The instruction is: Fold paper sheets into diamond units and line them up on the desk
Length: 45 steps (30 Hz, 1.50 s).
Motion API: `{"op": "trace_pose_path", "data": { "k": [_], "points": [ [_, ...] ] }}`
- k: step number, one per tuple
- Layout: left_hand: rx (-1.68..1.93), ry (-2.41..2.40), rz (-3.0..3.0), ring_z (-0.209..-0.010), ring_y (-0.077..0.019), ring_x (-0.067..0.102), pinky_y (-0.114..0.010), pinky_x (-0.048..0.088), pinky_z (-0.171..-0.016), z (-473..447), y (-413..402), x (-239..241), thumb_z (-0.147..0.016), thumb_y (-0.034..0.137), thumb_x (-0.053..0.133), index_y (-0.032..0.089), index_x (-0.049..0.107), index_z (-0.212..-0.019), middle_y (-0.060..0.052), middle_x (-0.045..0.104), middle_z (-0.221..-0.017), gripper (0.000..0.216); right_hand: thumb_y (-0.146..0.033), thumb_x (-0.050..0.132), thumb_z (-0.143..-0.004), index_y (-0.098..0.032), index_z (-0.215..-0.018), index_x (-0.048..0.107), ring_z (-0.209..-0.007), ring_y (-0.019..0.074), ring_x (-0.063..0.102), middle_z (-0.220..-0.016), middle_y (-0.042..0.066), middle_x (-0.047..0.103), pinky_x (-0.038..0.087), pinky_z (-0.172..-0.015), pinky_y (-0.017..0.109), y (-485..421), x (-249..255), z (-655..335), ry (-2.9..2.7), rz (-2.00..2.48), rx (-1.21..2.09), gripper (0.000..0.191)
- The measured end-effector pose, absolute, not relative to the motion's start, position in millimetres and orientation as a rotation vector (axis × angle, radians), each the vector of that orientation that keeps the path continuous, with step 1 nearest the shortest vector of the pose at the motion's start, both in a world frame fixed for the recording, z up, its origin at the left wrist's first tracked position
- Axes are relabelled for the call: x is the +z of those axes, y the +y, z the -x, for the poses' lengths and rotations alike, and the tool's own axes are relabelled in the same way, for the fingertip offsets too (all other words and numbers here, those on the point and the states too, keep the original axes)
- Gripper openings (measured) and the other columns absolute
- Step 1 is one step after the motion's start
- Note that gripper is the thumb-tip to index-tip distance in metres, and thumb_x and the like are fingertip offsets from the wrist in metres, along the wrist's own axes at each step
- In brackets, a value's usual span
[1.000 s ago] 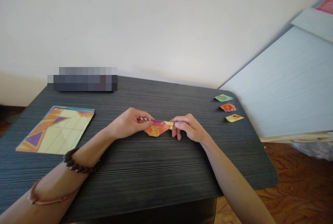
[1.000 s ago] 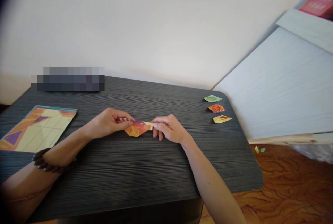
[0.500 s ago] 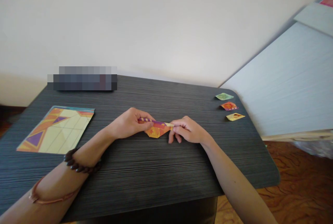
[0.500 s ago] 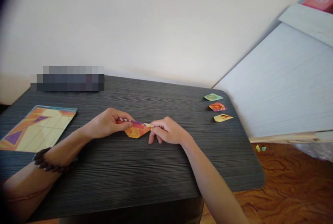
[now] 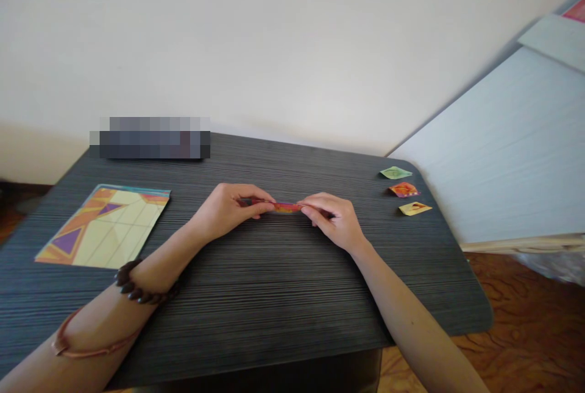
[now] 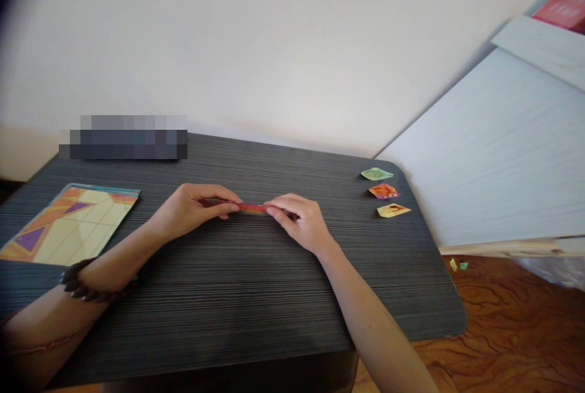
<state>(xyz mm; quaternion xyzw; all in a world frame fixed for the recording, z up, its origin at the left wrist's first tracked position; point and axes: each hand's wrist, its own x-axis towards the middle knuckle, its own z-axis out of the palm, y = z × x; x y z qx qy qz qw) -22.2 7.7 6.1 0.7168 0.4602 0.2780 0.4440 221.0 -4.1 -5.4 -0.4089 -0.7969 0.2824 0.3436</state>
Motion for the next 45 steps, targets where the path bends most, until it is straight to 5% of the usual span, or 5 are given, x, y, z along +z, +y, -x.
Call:
{"op": "trace_pose_path", "data": {
  "k": [4, 12, 26, 45],
  "points": [
    [0.916, 1.168, -2.254, -0.081, -0.0139, 0.059, -0.023, 0.047, -0.073, 24, 8, -2, -0.085, 0.034, 0.055, 0.020, 0.071, -0.091, -0.005, 0.063, -0.096, 0.022, -0.023, 0.055, -0.087, -0.024, -0.101, 0.067, -0.083, 0.0129, 0.061, -0.099, 0.005, 0.065, 0.050, -0.071, 0.025, 1, -11, -224, -2.116, 0.968, 0.382, 0.019],
    [0.670, 1.033, -2.892, -0.098, -0.0203, 0.054, -0.035, 0.045, -0.085, 32, 13, -10, -0.090, 0.021, 0.046, 0.023, 0.066, -0.103, -0.004, 0.064, -0.102, 0.024, -0.017, 0.050, -0.088, -0.025, -0.098, 0.067, -0.085, 0.0140, 0.058, -0.103, 0.002, 0.065, 0.048, -0.073, 0.028, 4, -16, -228, -2.431, 0.974, 0.003, 0.022],
    [0.545, 1.137, -2.886, -0.090, -0.0201, 0.052, -0.035, 0.044, -0.082, 21, 7, -8, -0.091, 0.038, 0.045, 0.019, 0.065, -0.100, -0.006, 0.060, -0.091, 0.029, -0.029, 0.049, -0.089, -0.023, -0.099, 0.068, -0.086, 0.0180, 0.053, -0.096, 0.005, 0.063, 0.042, -0.076, 0.034, 0, -8, -224, -2.460, 1.204, 0.186, 0.022],
    [0.476, 1.206, -2.904, -0.084, -0.0191, 0.051, -0.034, 0.044, -0.076, 15, 0, -4, -0.088, 0.018, 0.043, 0.017, 0.063, -0.097, -0.005, 0.057, -0.088, 0.021, -0.035, 0.056, -0.085, -0.022, -0.089, 0.066, -0.082, 0.0157, 0.053, -0.090, 0.004, 0.053, 0.043, -0.076, 0.032, 1, -16, -224, -2.327, 1.229, 0.311, 0.016]
  ]
}}
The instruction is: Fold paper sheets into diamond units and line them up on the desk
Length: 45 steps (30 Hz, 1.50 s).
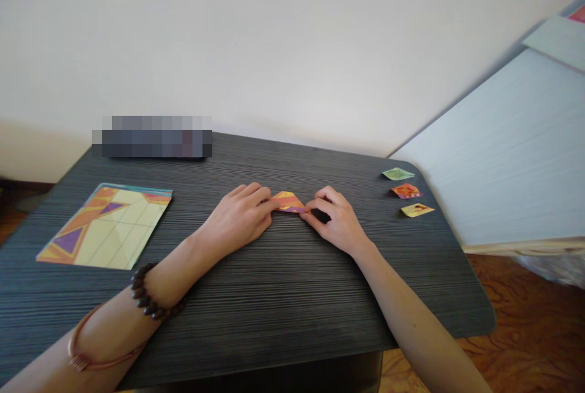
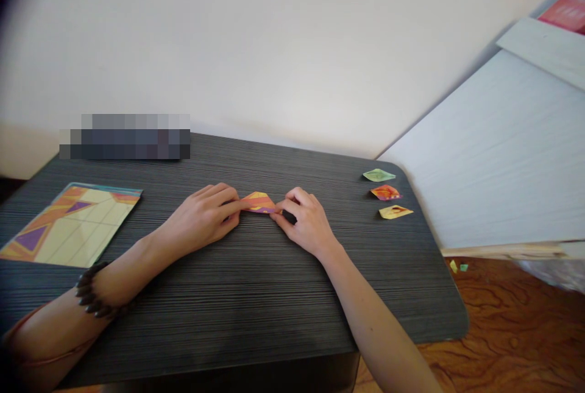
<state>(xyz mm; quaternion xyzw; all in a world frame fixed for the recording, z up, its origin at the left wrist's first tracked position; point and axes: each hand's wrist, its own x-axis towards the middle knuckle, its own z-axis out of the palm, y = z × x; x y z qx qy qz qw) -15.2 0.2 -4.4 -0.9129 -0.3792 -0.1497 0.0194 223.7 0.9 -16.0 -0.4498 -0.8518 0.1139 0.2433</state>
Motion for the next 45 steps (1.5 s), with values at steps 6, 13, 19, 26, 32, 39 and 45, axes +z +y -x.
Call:
{"op": "trace_pose_path", "data": {
  "k": [6, 13, 19, 26, 32, 39, 45],
  "points": [
    [-0.592, -1.278, 2.928, -0.084, -0.0174, 0.052, -0.032, 0.045, -0.079, 20, 2, -6, -0.092, 0.028, 0.042, 0.019, 0.065, -0.090, -0.004, 0.058, -0.086, 0.026, -0.034, 0.049, -0.089, -0.020, -0.091, 0.064, -0.083, 0.0156, 0.053, -0.091, 0.005, 0.052, 0.044, -0.078, 0.032, 0, -12, -223, -2.323, 1.260, 0.391, 0.020],
    [-0.657, -1.398, 3.004, -0.085, -0.0176, 0.054, -0.032, 0.046, -0.080, 24, 8, -10, -0.092, 0.033, 0.043, 0.019, 0.064, -0.089, -0.004, 0.062, -0.086, 0.025, -0.028, 0.045, -0.090, -0.018, -0.087, 0.059, -0.085, 0.0176, 0.052, -0.091, 0.006, 0.051, 0.044, -0.079, 0.034, -2, -14, -214, -2.287, 1.363, 0.375, 0.017],
    [-0.569, -1.471, 2.911, -0.081, -0.0182, 0.056, -0.032, 0.045, -0.076, 24, 12, -14, -0.092, 0.035, 0.042, 0.017, 0.060, -0.089, -0.004, 0.061, -0.084, 0.026, -0.024, 0.045, -0.087, -0.018, -0.082, 0.057, -0.084, 0.0197, 0.051, -0.088, 0.007, 0.051, 0.043, -0.076, 0.035, -4, -16, -206, -2.306, 1.448, 0.240, 0.014],
    [-0.510, -1.492, 2.859, -0.080, -0.0180, 0.056, -0.031, 0.045, -0.074, 21, 13, -16, -0.092, 0.036, 0.043, 0.017, 0.057, -0.089, -0.003, 0.061, -0.084, 0.024, -0.023, 0.044, -0.087, -0.018, -0.081, 0.054, -0.084, 0.0198, 0.050, -0.088, 0.007, 0.051, 0.042, -0.076, 0.035, -3, -19, -204, -2.310, 1.481, 0.196, 0.013],
    [-0.487, -1.477, 2.830, -0.081, -0.0183, 0.056, -0.031, 0.044, -0.075, 22, 12, -16, -0.094, 0.035, 0.037, 0.017, 0.058, -0.091, -0.004, 0.061, -0.084, 0.028, -0.022, 0.044, -0.086, -0.018, -0.081, 0.054, -0.084, 0.0203, 0.050, -0.088, 0.007, 0.051, 0.041, -0.075, 0.035, -3, -17, -202, -2.304, 1.516, 0.185, 0.012],
    [-0.459, -1.466, 2.760, -0.076, -0.0181, 0.056, -0.030, 0.043, -0.070, 19, 11, -17, -0.094, 0.036, 0.037, 0.017, 0.057, -0.090, -0.004, 0.061, -0.081, 0.028, -0.023, 0.042, -0.088, -0.017, -0.085, 0.053, -0.083, 0.0207, 0.050, -0.090, 0.008, 0.051, 0.041, -0.074, 0.036, -5, -21, -201, -2.280, 1.548, 0.150, 0.013],
    [-0.462, -1.505, 2.779, -0.082, -0.0183, 0.057, -0.030, 0.044, -0.073, 19, 11, -15, -0.094, 0.036, 0.038, 0.018, 0.056, -0.098, -0.004, 0.062, -0.087, 0.026, -0.023, 0.042, -0.088, -0.017, -0.087, 0.052, -0.084, 0.0213, 0.050, -0.091, 0.009, 0.052, 0.041, -0.074, 0.035, -6, -18, -200, -2.282, 1.573, 0.136, 0.012]
  ]
}}
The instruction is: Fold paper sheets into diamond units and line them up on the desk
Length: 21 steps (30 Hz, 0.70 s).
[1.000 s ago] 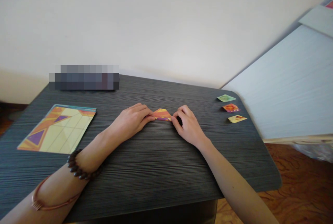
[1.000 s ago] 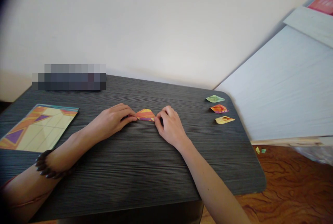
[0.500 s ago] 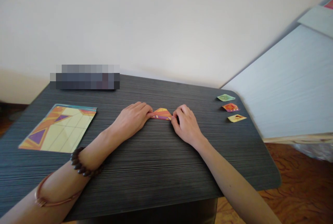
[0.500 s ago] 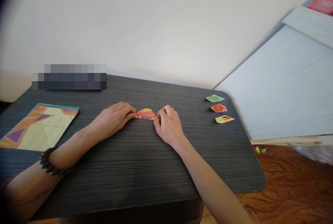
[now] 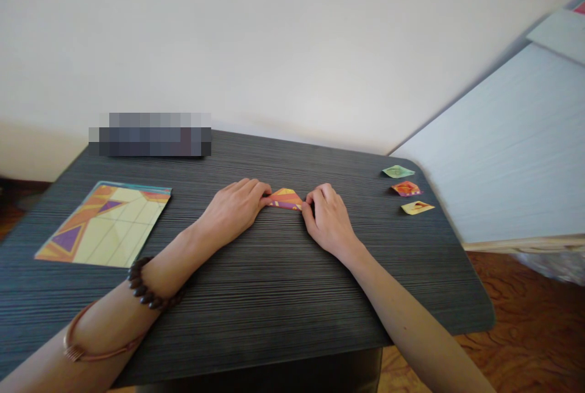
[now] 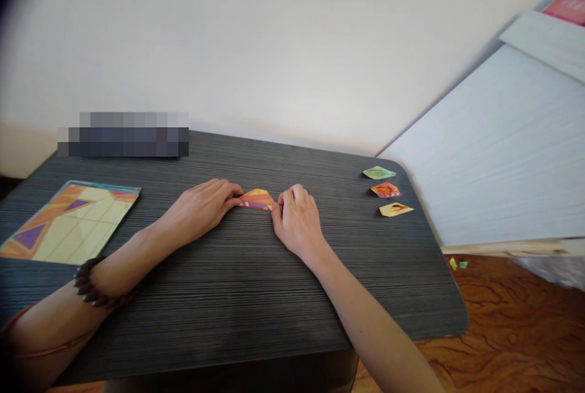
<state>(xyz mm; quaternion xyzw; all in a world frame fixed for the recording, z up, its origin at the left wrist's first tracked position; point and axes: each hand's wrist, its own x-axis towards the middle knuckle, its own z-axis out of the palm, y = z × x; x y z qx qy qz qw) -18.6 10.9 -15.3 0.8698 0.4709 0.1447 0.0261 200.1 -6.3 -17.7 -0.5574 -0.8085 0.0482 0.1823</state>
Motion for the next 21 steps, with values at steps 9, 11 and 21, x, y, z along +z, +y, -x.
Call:
{"op": "trace_pose_path", "data": {
  "k": [9, 11, 21],
  "points": [
    [0.581, 1.414, -2.642, -0.084, -0.0198, 0.051, -0.035, 0.045, -0.079, 20.0, 10.6, -13.8, -0.093, 0.026, 0.038, 0.018, 0.060, -0.088, -0.006, 0.059, -0.086, 0.024, -0.021, 0.039, -0.089, -0.017, -0.086, 0.053, -0.084, 0.0213, 0.050, -0.088, 0.009, 0.053, 0.040, -0.074, 0.035, -3.5, -21.6, -203.1, -2.272, 1.570, 0.134, 0.014],
    [0.610, 1.393, -2.662, -0.085, -0.0203, 0.050, -0.037, 0.045, -0.081, 20.7, 11.3, -13.9, -0.093, 0.024, 0.038, 0.017, 0.060, -0.085, -0.007, 0.058, -0.086, 0.025, -0.022, 0.039, -0.089, -0.017, -0.086, 0.053, -0.083, 0.0212, 0.050, -0.087, 0.009, 0.053, 0.040, -0.074, 0.035, -2.7, -22.3, -203.4, -2.273, 1.577, 0.124, 0.015],
    [0.643, 1.395, -2.533, -0.088, -0.0191, 0.053, -0.036, 0.044, -0.083, 17.9, 8.3, -14.6, -0.095, 0.023, 0.033, 0.017, 0.059, -0.103, -0.007, 0.061, -0.096, 0.029, -0.025, 0.042, -0.089, -0.017, -0.084, 0.053, -0.082, 0.0213, 0.050, -0.086, 0.008, 0.053, 0.040, -0.073, 0.035, -3.2, -19.3, -202.5, -2.295, 1.597, 0.112, 0.014]
  ]
}}
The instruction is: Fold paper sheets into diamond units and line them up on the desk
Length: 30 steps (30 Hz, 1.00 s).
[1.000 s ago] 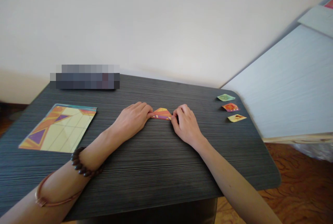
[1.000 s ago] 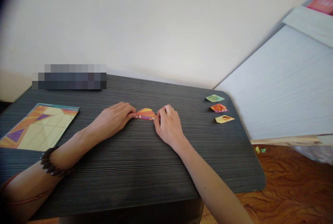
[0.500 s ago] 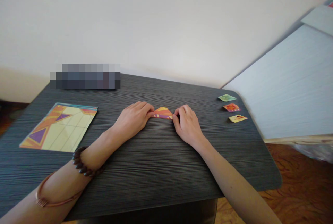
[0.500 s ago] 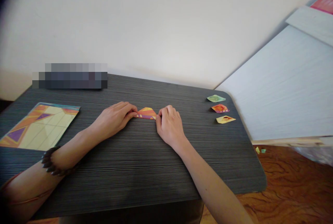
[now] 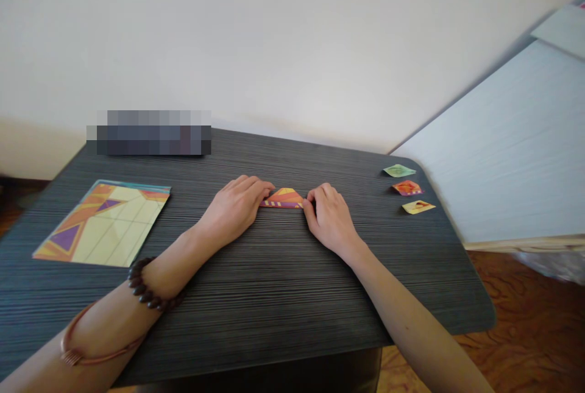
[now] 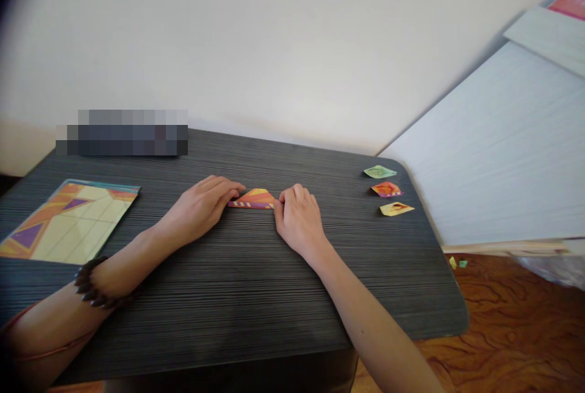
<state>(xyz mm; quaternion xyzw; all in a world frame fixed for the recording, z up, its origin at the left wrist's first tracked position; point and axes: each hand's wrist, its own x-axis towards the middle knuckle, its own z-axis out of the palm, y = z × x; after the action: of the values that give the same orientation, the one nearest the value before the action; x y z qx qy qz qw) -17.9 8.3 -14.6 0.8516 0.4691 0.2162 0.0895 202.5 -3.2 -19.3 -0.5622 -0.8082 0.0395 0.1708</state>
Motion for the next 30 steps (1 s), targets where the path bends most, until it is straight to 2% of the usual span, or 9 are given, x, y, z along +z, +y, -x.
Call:
{"op": "trace_pose_path", "data": {
  "k": [6, 20, 26, 30],
  "points": [
    [0.704, 1.298, -2.510, -0.085, -0.0191, 0.053, -0.036, 0.043, -0.081, 15, 8, -14, -0.088, 0.043, 0.048, 0.021, 0.066, -0.097, -0.005, 0.063, -0.093, 0.030, -0.025, 0.041, -0.089, -0.017, -0.086, 0.053, -0.082, 0.0215, 0.050, -0.086, 0.008, 0.053, 0.039, -0.073, 0.035, -3, -19, -202, -2.299, 1.587, 0.117, 0.014],
    [0.684, 1.365, -2.339, -0.087, -0.0201, 0.052, -0.037, 0.041, -0.082, 15, 12, -20, -0.085, 0.037, 0.055, 0.026, 0.072, -0.090, -0.001, 0.068, -0.091, 0.020, -0.028, 0.038, -0.092, -0.018, -0.086, 0.052, -0.082, 0.0199, 0.049, -0.087, 0.006, 0.054, 0.036, -0.074, 0.032, -5, -17, -201, -2.319, 1.625, 0.118, 0.019],
    [0.653, 1.392, -2.327, -0.090, -0.0216, 0.053, -0.038, 0.040, -0.083, 13, 12, -21, -0.086, 0.035, 0.053, 0.026, 0.071, -0.091, -0.001, 0.070, -0.092, 0.021, -0.045, 0.039, -0.091, -0.018, -0.086, 0.051, -0.082, 0.0207, 0.049, -0.085, 0.006, 0.054, 0.037, -0.073, 0.033, -7, -14, -198, -2.287, 1.646, 0.117, 0.030],
    [0.630, 1.389, -2.349, -0.090, -0.0216, 0.052, -0.038, 0.040, -0.083, 13, 11, -19, -0.088, 0.033, 0.050, 0.025, 0.070, -0.094, -0.001, 0.070, -0.092, 0.022, -0.045, 0.040, -0.090, -0.018, -0.087, 0.051, -0.081, 0.0203, 0.049, -0.085, 0.006, 0.054, 0.037, -0.074, 0.033, -9, -13, -196, -2.249, 1.664, 0.130, 0.029]
  ]
}}
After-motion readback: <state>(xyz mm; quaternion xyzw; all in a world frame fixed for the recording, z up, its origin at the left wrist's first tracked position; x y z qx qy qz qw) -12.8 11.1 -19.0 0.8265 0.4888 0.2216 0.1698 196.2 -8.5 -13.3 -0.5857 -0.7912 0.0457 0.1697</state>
